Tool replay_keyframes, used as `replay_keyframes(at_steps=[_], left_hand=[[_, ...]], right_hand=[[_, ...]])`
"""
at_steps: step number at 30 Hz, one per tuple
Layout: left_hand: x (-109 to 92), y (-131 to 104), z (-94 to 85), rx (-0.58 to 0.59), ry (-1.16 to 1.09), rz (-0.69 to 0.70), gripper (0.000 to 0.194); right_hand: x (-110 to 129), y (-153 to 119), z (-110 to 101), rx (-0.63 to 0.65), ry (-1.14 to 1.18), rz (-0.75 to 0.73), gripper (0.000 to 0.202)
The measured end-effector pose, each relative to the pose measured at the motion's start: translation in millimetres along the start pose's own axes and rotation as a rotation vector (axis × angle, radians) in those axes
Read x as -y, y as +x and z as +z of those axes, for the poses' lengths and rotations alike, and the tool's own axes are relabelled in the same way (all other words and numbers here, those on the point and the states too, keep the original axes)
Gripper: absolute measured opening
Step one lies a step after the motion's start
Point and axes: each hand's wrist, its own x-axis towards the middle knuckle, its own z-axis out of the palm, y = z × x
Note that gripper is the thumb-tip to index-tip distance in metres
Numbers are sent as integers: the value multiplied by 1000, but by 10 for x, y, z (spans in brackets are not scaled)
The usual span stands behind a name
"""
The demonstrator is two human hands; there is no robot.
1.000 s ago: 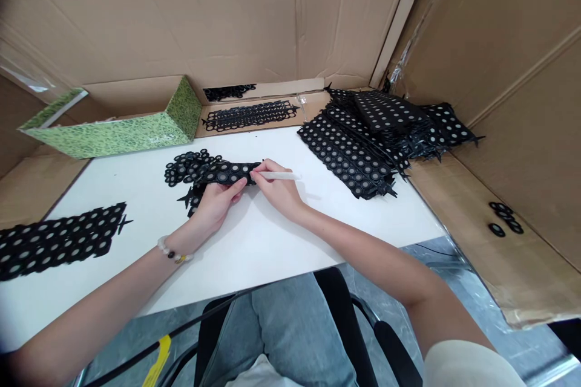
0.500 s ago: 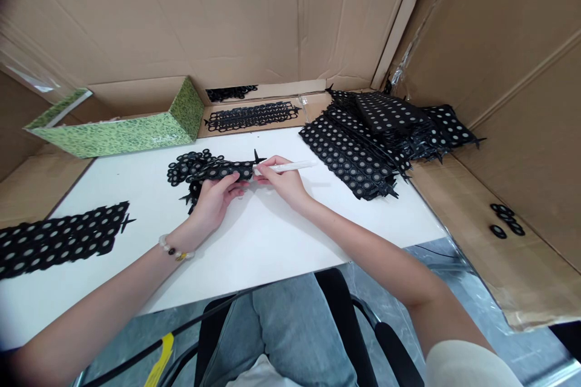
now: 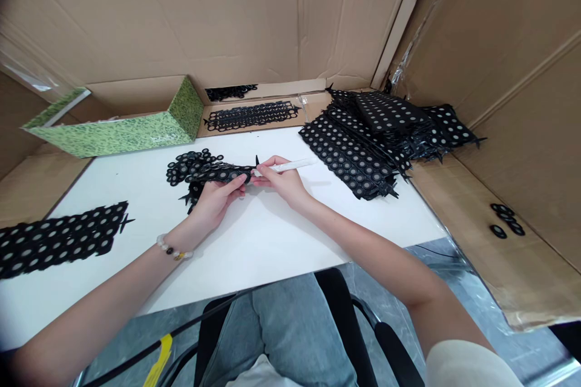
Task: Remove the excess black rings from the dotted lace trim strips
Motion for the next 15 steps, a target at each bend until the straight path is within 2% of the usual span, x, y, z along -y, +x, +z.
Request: replay_keyframes(at_steps=[4,11,15], left_hand=[[20,9,-19,-6,58,9,31],[53,4,-41,27,133,-10,42],[37,6,-39,51,125,-15,43]], right_hand=[[-17,-11,17,-27,-100,-30,34],[-152,-23,22,-56,-410,-222,21],[-149,-11,14,-60,-451,-245,21]])
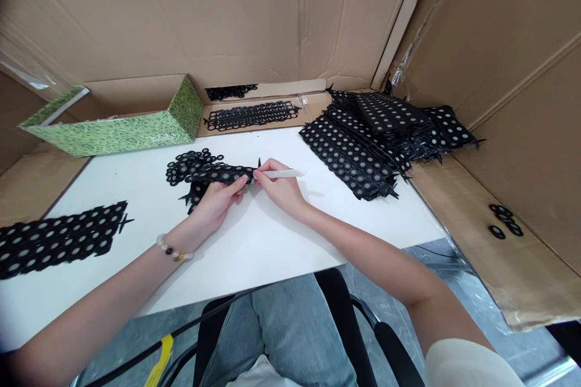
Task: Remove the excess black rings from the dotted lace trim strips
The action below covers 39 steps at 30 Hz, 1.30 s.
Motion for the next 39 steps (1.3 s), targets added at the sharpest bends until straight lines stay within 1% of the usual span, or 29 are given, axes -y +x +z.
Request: replay_keyframes(at_steps=[2,4,5,6,7,10,11,12,13,14,15,16,17,19,21,22,23,25,26,27,28,29,31,32,33,34,35,37,39], left_hand=[[-20,8,-2,-13,-58,-31,40],[-44,16,-4,-48,-156,-70,38],[-58,19,-4,-71,-215,-82,38],[-72,19,-5,-92,-273,-89,39],[-88,17,-5,-109,-320,-91,40],[-142,-9,0,-140,-386,-77,41],[-159,-24,5,-150,-385,-60,41],[-173,-42,14,-160,-374,-38,40],[-182,-63,26,-169,-355,-11,39],[-185,-86,42,-172,-325,16,38],[-181,-109,59,-167,-285,44,36],[-171,-131,78,-154,-239,70,34],[-156,-150,96,-137,-186,98,33],[-129,-178,120,-102,-70,148,33],[-134,-192,116,-53,40,165,39],[-157,-199,101,-1,87,145,45],[-194,-207,79,87,129,103,50],[-298,-235,26,332,193,26,55],[-354,-256,0,425,208,32,55],[-403,-281,-22,452,207,90,53],[-442,-306,-37,400,194,189,50],[-467,-329,-46,288,187,311,47],[-482,-361,-44,16,248,529,38],[-476,-368,-37,-78,327,599,33],[-466,-370,-27,-124,424,637,29],[-457,-368,-17,-130,517,643,26],[-451,-364,-7,-101,599,621,25],[-452,-357,5,-1,725,533,26],[-468,-354,5,90,820,459,29]], right_hand=[[27,46,-64,-11,5,-39,16],[57,118,-181,-40,-37,-96,9],[68,158,-255,-54,-105,-114,17],[77,196,-334,-58,-228,-108,26],[82,228,-411,-45,-403,-82,32],[96,271,-576,-41,-912,101,41],[104,266,-596,-59,-1011,125,47],[116,255,-594,-83,-1056,103,54],[130,239,-571,-94,-1040,37,59],[146,219,-531,-85,-962,-47,57],[161,197,-476,-46,-829,-118,47],[174,174,-413,25,-656,-157,35],[184,151,-346,112,-462,-150,29],[193,111,-227,258,-115,-40,33],[192,90,-158,293,100,82,36],[193,88,-147,280,169,131,37],[194,91,-148,261,224,174,38],[200,104,-175,229,320,251,38],[204,111,-193,219,367,283,38],[208,115,-207,215,412,309,38],[211,115,-218,218,454,326,37],[212,112,-222,227,490,334,36],[213,95,-213,266,541,317,35],[212,83,-201,292,548,298,34],[211,69,-187,317,542,272,34],[210,55,-170,339,523,240,34],[208,41,-153,360,493,206,34],[204,14,-122,397,416,147,34],[200,-8,-99,433,359,124,34]])
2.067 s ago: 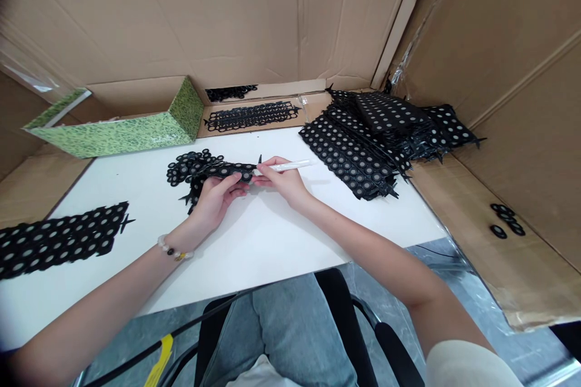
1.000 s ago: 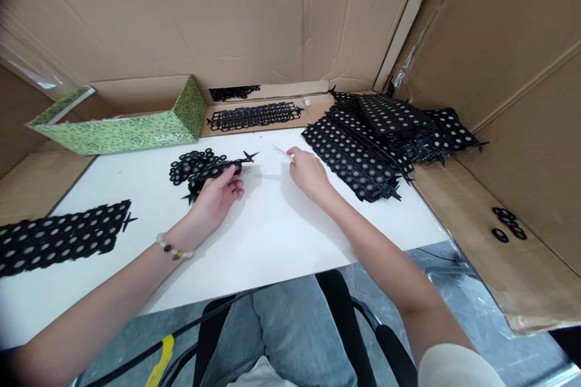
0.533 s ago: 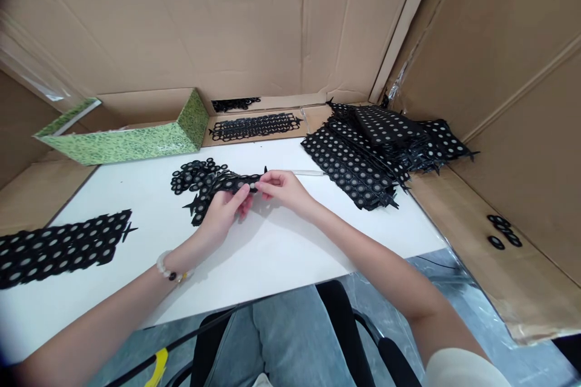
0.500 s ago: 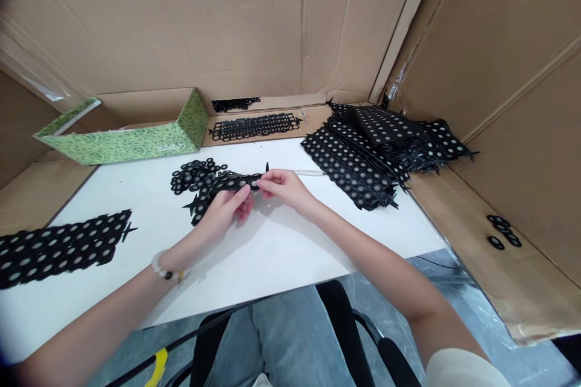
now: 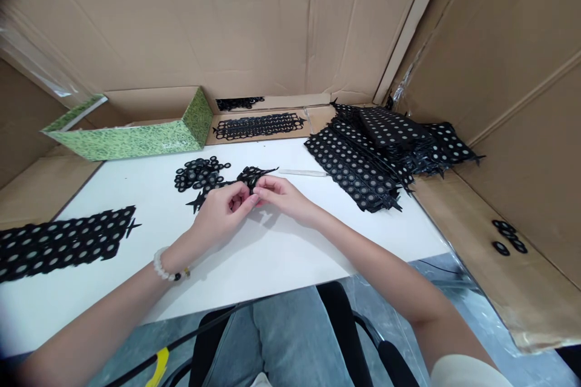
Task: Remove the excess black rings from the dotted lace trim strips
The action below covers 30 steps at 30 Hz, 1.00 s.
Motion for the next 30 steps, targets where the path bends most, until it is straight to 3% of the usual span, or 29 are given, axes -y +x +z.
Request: replay_keyframes(at_steps=[4,10,15,20,25,30], left_hand=[[2,9,-35,116,59,24,29],[49,23,-8,65,72,29,25],[139,104,1,-13,-178,-124,26],[192,149,40,15,-421,-217,25],[131,92,80,26,-178,-76,28],[134,72,91,65,-118,-28,29]], right_hand=[[-10,-19,23,23,-62,26,31],[-53,-28,6,-38,-307,-26,16],[-93,-7,-11,-146,-470,23,9],[-85,19,16,-156,-373,82,6],[-64,20,28,-107,-194,163,13],[-64,-23,22,-117,-415,29,19]])
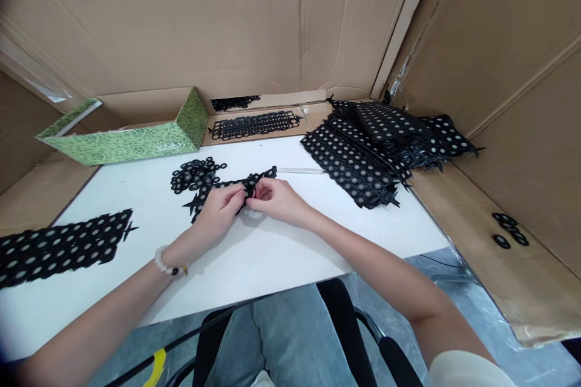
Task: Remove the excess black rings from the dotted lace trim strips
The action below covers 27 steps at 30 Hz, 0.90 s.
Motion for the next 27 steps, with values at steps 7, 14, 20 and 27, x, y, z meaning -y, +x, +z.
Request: replay_keyframes(at_steps=[7,14,20,27], left_hand=[[22,1,24,63,56,19,28],[-42,59,-83,138,-430,-229,26],[-65,122,-477,-109,-894,-219,38],[-25,77,-480,-184,-779,-195,48]], right_hand=[[22,-44,49,-61,-191,-5,10],[-70,6,-23,-91,-337,-98,12],[-174,73,-83,-81,0,94,8],[-219,50,-53,-67,-41,94,10]])
